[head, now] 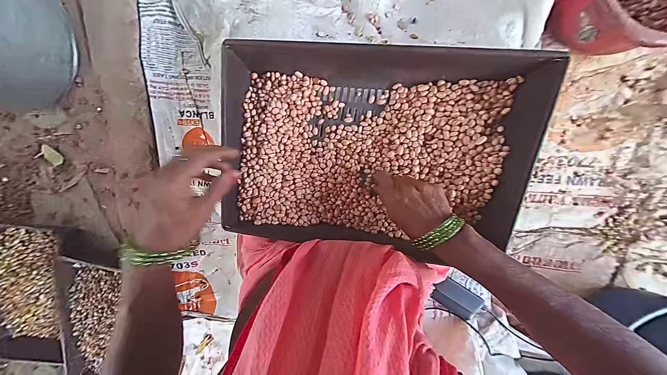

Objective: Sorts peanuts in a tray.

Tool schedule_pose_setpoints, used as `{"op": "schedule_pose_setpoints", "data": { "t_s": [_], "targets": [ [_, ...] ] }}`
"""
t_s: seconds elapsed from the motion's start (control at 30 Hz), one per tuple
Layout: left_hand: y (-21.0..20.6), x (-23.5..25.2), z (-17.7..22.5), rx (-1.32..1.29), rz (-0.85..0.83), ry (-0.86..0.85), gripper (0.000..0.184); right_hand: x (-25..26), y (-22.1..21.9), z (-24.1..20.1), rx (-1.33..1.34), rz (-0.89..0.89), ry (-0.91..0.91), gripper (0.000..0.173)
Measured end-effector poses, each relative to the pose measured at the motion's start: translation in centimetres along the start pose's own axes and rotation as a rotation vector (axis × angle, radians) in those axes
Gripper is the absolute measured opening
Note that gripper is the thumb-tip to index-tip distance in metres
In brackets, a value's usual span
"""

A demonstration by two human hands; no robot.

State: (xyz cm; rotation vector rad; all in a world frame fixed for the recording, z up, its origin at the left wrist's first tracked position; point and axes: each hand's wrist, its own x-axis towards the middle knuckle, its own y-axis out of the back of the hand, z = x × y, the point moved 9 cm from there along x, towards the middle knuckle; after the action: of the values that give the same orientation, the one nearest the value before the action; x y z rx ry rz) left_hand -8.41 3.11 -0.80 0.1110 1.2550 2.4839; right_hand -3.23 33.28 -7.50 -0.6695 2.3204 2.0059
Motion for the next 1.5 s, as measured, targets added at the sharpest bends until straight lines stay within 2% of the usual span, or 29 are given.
{"op": "schedule_pose_setpoints", "data": {
  "t_s": [0.1,0.2,0.27,0.43,0.57,0.63,0.73,0.77,0.8,0.83,0.9,0.93,1.0,1.07,1.13,1.23,1.3,1.4,1.5],
  "targets": [
    [-3.7,0.8,3.3,0.004,-0.125,-0.088,0.033,-0.5,-0.2,0.3,-0.036,-0.024,-0.039,0.017],
    [-5.5,1.4,4.5,0.043,-0.179,-0.116,0.032,-0.1,-0.4,0.7,-0.004,-0.223,-0.157,0.026],
    [-5.7,1.7,5.1,0.054,-0.177,-0.138,0.033,0.1,-0.5,1.0,0.015,-0.289,-0.205,0.029],
    [-6.9,1.9,5.8,0.074,-0.201,-0.170,0.032,-0.1,-0.5,0.6,0.001,-0.123,-0.070,0.023],
    [-9.9,1.9,8.9,0.014,-0.287,-0.216,0.027,-0.1,-0.3,0.4,0.053,0.023,0.011,0.014],
    [-12.6,1.8,10.9,-0.034,-0.336,-0.290,0.022,0.0,0.3,1.9,0.341,-0.056,-0.045,0.020],
    [-16.2,1.4,12.8,0.012,-0.335,-0.429,0.020,-1.3,1.6,4.7,1.251,-0.083,-0.044,0.021],
    [-17.0,1.2,13.1,0.057,-0.312,-0.472,0.021,-2.0,1.4,5.0,1.545,-0.169,-0.046,0.025],
    [-17.6,0.9,13.2,0.099,-0.287,-0.507,0.020,-2.7,1.1,5.1,1.730,-0.258,-0.046,0.030],
    [-18.1,0.9,13.3,0.130,-0.273,-0.526,0.019,-3.1,0.9,5.2,1.799,-0.298,-0.056,0.035],
    [-18.6,0.7,13.3,0.155,-0.273,-0.535,0.017,-3.1,0.2,5.1,1.636,-0.210,-0.136,0.042],
    [-18.7,0.7,13.3,0.160,-0.271,-0.532,0.017,-2.8,-0.1,4.8,1.441,-0.132,-0.147,0.040],
    [-18.4,0.7,13.1,0.159,-0.263,-0.507,0.018,-2.1,-0.1,3.4,0.877,-0.046,-0.051,0.029],
    [-17.7,0.8,11.9,0.124,-0.322,-0.396,0.020,-1.6,-0.6,1.2,0.460,0.024,0.054,0.019],
    [-16.4,1.0,9.8,0.080,-0.392,-0.244,0.018,-1.3,-0.9,-0.3,0.228,0.076,0.105,0.012],
    [-13.2,1.7,7.6,0.047,-0.355,-0.088,0.013,-0.8,-0.6,-1.8,0.079,0.128,0.124,0.009],
    [-11.8,2.4,7.3,0.039,-0.297,-0.047,0.011,-0.7,-0.5,-2.4,0.052,0.120,0.118,0.008],
    [-11.8,4.1,9.5,0.045,-0.207,-0.174,0.012,-1.0,-1.0,-2.7,0.077,-0.038,0.089,0.013],
    [-14.5,6.0,12.5,0.069,-0.203,-0.336,0.017,-1.5,-1.6,-2.8,0.067,-0.038,0.096,0.017]
  ]
}}
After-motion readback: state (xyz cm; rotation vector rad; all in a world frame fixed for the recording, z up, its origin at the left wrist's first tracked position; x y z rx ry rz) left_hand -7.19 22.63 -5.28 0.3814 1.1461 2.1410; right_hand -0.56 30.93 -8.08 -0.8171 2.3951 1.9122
